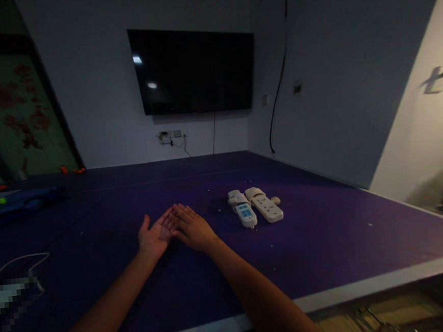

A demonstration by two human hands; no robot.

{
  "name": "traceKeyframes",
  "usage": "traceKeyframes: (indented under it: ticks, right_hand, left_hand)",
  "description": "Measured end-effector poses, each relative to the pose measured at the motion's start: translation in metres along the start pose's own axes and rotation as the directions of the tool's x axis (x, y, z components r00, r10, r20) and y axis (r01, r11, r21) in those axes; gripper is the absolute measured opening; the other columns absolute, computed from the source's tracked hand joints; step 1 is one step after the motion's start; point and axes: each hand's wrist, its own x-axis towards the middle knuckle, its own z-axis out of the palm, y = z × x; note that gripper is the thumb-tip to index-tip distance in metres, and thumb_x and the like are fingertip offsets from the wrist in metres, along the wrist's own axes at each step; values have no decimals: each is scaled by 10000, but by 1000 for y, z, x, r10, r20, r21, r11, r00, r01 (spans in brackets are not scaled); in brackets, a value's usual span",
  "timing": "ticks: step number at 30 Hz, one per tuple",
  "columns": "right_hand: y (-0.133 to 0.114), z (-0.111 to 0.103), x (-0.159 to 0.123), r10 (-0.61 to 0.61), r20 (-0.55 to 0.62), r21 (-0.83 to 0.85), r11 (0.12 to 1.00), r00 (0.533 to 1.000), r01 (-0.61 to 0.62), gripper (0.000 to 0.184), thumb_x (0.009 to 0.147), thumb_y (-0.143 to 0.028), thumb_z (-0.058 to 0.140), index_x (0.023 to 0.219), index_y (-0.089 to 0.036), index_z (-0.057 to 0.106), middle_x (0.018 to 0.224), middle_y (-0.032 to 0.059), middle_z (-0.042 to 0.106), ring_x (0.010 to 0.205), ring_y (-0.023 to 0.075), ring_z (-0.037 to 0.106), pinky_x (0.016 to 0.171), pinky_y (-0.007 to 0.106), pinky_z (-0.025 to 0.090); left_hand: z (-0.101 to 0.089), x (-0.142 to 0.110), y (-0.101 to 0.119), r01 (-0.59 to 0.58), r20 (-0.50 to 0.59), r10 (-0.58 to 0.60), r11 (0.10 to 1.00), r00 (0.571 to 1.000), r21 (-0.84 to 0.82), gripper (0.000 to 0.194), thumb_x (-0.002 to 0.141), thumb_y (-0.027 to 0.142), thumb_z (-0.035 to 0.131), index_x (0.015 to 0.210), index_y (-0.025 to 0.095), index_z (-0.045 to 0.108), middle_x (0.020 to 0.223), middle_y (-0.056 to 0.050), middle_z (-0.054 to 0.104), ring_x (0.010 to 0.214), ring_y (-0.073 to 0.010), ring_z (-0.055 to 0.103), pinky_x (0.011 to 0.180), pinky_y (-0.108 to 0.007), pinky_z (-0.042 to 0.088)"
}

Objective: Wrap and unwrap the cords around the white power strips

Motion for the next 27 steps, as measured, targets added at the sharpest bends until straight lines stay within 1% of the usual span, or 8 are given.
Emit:
traceKeyframes:
  ticks: [3,6,9,13,16,19,24,27]
  right_hand:
    - [3,-1,-2,38,-22,7,999,999,-38,475,915,-396,370,1307,-137,442,1436,132,335,1359,209,228,1090,443,272]
    - [2,-1,-3,42,-30,10,999,999,-41,481,915,-398,370,1303,-125,448,1427,139,349,1356,214,235,1088,440,279]
    - [0,0,-2,15,-25,6,1000,1000,-15,495,908,-412,382,1310,-128,439,1420,132,363,1350,217,251,1091,442,275]
    - [-4,2,-1,-28,8,-24,999,1000,28,518,899,-422,403,1323,-125,424,1422,127,363,1356,215,233,1102,433,252]
    - [-6,2,1,-74,41,-48,996,996,76,511,895,-424,416,1321,-141,432,1422,112,367,1360,216,220,1108,431,233]
    - [-6,1,2,-97,47,-60,993,994,100,498,894,-426,416,1307,-149,454,1419,101,376,1355,217,234,1113,424,222]
    - [-3,1,1,-42,5,-80,996,999,43,512,904,-422,394,1308,-114,448,1396,113,409,1335,212,286,1112,408,233]
    - [0,0,-1,-1,-25,-86,996,1000,-1,498,910,-417,378,1305,-122,454,1389,105,420,1319,209,320,1103,405,255]
  left_hand:
    - [-1,0,0,3,15,-3,1000,1000,4,665,853,530,295,1245,31,494,1046,-211,631,954,-251,623,820,-358,508]
    - [0,-1,0,8,18,-8,1000,1000,1,668,858,526,284,1248,25,488,1039,-212,632,926,-245,631,815,-353,507]
    - [1,-1,1,-2,14,2,1000,1000,-6,672,862,524,282,1252,14,480,1021,-208,639,900,-227,637,789,-323,515]
    - [0,-1,2,-9,5,9,1000,1000,-15,636,870,504,290,1254,36,483,1017,-193,647,880,-214,645,756,-301,523]
    - [0,-1,3,11,24,-10,1000,1000,-28,635,874,501,287,1264,35,469,1072,-205,629,902,-222,643,756,-312,522]
    - [-1,0,3,28,50,-25,998,998,-48,651,871,511,290,1285,31,440,1117,-216,610,947,-236,631,760,-327,521]
    - [-5,3,2,8,31,-7,999,1000,-46,674,862,522,307,1259,2,470,991,-217,649,853,-235,650,750,-325,522]
    - [-6,3,1,4,16,-3,999,1000,-40,678,861,518,311,1252,-10,476,951,-218,656,835,-243,652,756,-343,523]
